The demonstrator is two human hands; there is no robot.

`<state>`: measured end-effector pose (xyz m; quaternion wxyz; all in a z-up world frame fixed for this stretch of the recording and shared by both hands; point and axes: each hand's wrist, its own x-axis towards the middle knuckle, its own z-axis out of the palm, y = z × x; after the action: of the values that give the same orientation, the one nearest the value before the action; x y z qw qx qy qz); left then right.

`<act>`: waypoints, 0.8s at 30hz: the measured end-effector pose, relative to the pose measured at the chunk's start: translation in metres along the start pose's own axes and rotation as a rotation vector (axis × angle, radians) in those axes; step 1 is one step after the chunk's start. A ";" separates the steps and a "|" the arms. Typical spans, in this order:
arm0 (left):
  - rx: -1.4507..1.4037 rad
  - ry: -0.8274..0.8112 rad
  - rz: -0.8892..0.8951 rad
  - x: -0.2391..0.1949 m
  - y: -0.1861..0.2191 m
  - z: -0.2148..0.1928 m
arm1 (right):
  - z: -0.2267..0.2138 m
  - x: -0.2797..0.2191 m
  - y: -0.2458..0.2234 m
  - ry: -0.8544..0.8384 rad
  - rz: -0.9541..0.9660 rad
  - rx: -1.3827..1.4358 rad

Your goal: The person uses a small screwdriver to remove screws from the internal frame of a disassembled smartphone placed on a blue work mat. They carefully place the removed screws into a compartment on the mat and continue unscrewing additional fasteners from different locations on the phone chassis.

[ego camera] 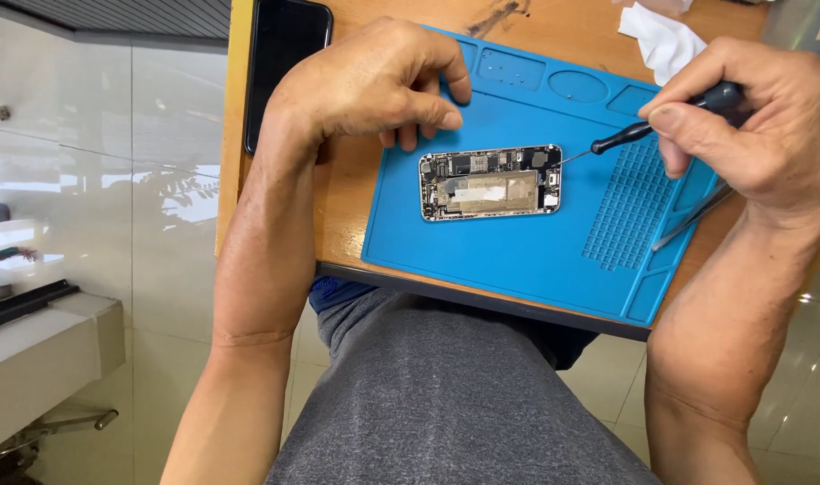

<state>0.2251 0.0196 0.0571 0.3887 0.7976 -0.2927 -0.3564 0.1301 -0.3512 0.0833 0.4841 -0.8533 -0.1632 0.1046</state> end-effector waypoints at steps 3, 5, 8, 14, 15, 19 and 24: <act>-0.009 0.000 -0.014 0.002 -0.001 0.001 | -0.004 -0.003 0.012 0.030 -0.036 0.077; -0.004 0.007 0.007 0.002 -0.002 0.001 | -0.006 -0.002 0.019 0.046 -0.060 0.077; 0.003 0.015 0.013 0.003 -0.002 0.001 | -0.006 -0.002 0.025 0.062 -0.088 0.082; -0.008 0.007 -0.043 0.002 0.001 0.001 | -0.001 -0.005 0.038 0.172 -0.085 0.143; -0.002 0.007 -0.044 0.003 0.002 0.000 | -0.003 -0.003 0.042 0.184 -0.111 0.162; 0.000 0.014 -0.055 0.002 0.004 0.001 | 0.001 -0.002 0.045 0.244 -0.118 0.176; 0.066 0.102 0.096 0.003 -0.001 0.003 | 0.007 0.002 0.039 0.273 -0.162 0.151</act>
<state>0.2244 0.0159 0.0539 0.3933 0.8123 -0.3218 -0.2864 0.1367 -0.3635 0.0465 0.5713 -0.8048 -0.1559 -0.0395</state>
